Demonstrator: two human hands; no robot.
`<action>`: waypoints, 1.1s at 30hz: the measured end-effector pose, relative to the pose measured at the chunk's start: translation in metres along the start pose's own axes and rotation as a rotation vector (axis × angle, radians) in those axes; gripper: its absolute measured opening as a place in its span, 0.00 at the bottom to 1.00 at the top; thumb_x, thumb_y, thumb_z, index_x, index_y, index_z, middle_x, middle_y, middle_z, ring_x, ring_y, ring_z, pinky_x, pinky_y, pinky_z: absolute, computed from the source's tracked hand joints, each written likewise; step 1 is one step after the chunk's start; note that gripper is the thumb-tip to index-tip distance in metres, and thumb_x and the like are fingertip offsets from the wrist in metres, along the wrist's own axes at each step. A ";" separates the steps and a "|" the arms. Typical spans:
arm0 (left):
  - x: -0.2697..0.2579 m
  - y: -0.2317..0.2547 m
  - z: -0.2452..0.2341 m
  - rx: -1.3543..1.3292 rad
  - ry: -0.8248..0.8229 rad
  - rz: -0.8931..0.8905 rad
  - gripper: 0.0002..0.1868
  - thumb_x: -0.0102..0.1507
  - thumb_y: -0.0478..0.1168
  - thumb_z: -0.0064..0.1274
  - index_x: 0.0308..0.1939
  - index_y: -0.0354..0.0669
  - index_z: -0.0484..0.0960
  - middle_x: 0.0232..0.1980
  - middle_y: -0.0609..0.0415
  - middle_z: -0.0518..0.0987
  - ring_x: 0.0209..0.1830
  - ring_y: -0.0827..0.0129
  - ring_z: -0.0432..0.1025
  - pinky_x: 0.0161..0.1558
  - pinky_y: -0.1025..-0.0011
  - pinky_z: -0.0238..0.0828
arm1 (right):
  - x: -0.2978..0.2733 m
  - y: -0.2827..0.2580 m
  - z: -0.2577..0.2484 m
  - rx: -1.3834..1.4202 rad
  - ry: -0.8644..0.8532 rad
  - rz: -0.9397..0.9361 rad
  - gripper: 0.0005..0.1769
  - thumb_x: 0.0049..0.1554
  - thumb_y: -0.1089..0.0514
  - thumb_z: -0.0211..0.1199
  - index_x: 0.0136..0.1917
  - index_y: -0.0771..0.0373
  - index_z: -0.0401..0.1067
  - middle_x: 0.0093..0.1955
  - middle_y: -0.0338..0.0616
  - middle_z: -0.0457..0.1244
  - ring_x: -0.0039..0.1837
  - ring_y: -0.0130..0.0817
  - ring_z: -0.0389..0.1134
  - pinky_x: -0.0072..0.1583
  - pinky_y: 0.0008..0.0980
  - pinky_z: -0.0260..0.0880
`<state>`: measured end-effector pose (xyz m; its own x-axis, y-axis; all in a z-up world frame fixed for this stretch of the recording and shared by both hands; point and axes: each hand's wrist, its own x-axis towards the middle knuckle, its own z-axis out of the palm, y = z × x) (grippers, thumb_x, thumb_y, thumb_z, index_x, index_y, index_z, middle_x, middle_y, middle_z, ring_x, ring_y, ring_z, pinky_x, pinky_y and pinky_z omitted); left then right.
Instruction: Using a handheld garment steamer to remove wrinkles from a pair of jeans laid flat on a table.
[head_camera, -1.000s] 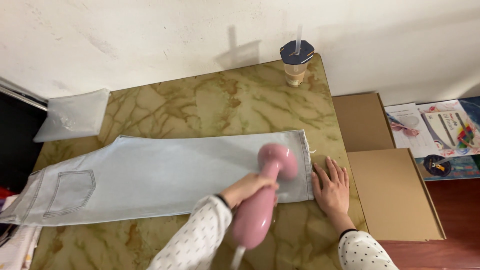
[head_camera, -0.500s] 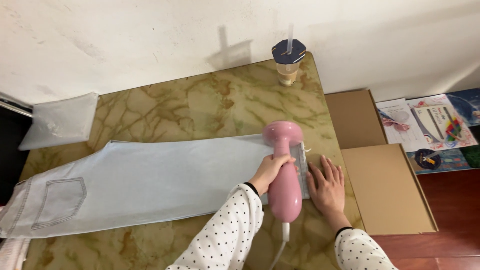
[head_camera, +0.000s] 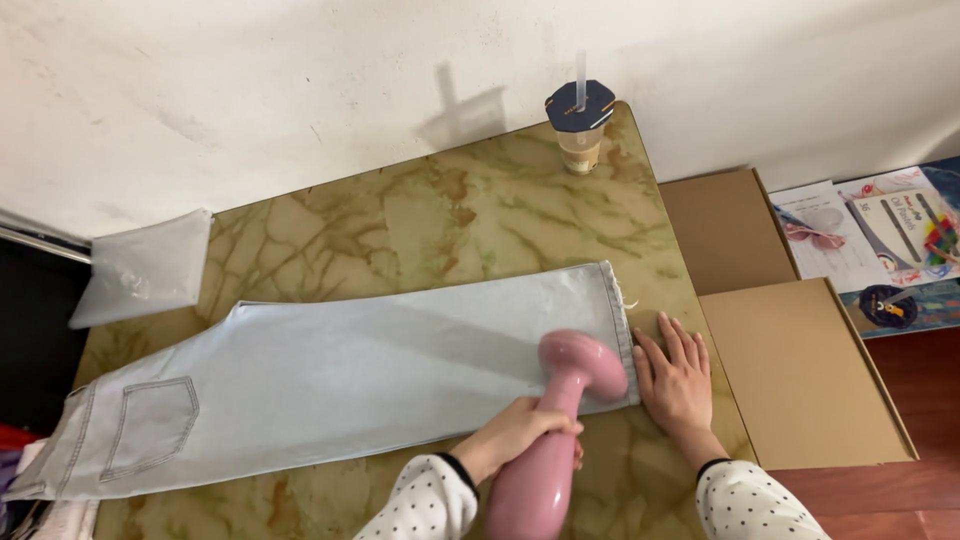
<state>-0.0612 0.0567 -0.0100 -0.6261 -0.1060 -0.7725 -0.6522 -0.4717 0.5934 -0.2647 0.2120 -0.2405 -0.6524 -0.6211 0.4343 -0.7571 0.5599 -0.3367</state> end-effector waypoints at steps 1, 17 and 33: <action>0.005 -0.004 0.001 -0.069 0.004 0.052 0.12 0.63 0.39 0.59 0.41 0.30 0.80 0.36 0.39 0.85 0.32 0.58 0.80 0.41 0.66 0.80 | 0.000 0.000 -0.001 -0.006 0.013 -0.012 0.21 0.68 0.45 0.55 0.70 0.46 0.78 0.83 0.49 0.61 0.83 0.45 0.60 0.85 0.52 0.51; -0.045 -0.030 -0.001 0.210 0.124 0.048 0.25 0.55 0.48 0.63 0.50 0.34 0.86 0.39 0.42 0.88 0.39 0.59 0.86 0.45 0.64 0.82 | -0.004 0.008 0.013 -0.097 0.107 -0.039 0.17 0.69 0.40 0.58 0.67 0.38 0.79 0.78 0.43 0.66 0.81 0.41 0.66 0.83 0.50 0.59; -0.045 -0.026 -0.003 0.282 0.287 0.076 0.33 0.53 0.59 0.63 0.53 0.39 0.89 0.51 0.46 0.83 0.57 0.60 0.77 0.56 0.62 0.72 | -0.005 0.015 0.019 -0.073 0.118 -0.048 0.17 0.69 0.39 0.60 0.67 0.39 0.80 0.77 0.44 0.67 0.80 0.41 0.66 0.82 0.50 0.59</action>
<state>-0.0147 0.0714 0.0084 -0.5588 -0.3899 -0.7319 -0.7249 -0.1991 0.6595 -0.2736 0.2128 -0.2630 -0.6038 -0.5819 0.5448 -0.7800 0.5723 -0.2531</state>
